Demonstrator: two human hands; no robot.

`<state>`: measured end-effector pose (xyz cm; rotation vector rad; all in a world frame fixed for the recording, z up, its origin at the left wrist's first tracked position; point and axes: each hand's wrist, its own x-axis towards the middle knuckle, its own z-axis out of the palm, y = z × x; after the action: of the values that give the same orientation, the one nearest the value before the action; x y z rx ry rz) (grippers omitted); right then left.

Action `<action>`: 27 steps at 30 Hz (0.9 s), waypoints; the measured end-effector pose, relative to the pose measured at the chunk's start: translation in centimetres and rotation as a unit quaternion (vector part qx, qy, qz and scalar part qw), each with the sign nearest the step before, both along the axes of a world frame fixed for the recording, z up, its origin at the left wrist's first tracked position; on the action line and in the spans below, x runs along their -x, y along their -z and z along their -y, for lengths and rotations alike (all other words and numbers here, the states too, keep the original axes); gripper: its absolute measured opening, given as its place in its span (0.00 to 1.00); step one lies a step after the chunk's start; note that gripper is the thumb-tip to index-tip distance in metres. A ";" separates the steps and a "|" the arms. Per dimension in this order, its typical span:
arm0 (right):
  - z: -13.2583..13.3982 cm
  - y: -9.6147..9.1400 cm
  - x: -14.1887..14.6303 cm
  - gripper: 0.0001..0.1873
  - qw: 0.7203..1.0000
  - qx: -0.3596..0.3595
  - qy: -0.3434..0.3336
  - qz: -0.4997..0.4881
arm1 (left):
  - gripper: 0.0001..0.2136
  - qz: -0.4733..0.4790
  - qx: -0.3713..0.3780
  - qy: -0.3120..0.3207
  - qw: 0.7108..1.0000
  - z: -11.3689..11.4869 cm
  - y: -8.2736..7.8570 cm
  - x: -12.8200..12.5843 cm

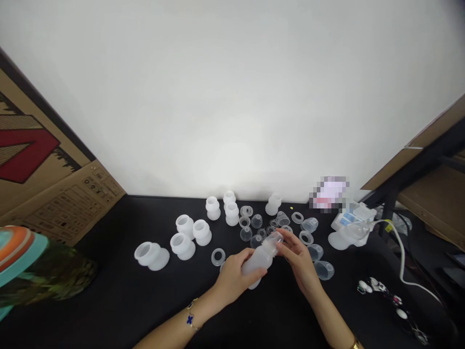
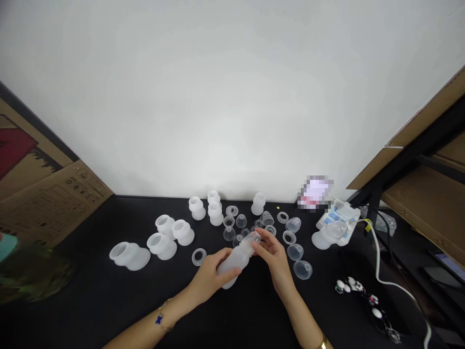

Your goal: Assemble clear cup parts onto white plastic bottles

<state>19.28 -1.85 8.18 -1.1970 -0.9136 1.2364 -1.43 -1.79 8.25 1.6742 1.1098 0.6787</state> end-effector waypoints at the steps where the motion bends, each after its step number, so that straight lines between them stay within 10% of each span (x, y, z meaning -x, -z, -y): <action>1: 0.0 0.1 0.0 0.25 1.000 -0.001 -0.002 -0.001 | 0.16 0.005 0.003 0.000 1.000 0.0 0.1 0.0; 27: 0.1 0.2 0.3 0.34 0.994 -0.052 -0.088 0.039 | 0.33 0.305 0.213 0.060 0.926 -0.8 0.4 0.0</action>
<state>18.99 -1.96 7.98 -1.1068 -1.1471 1.2716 -1.47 -0.99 7.81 1.0382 0.6372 0.7460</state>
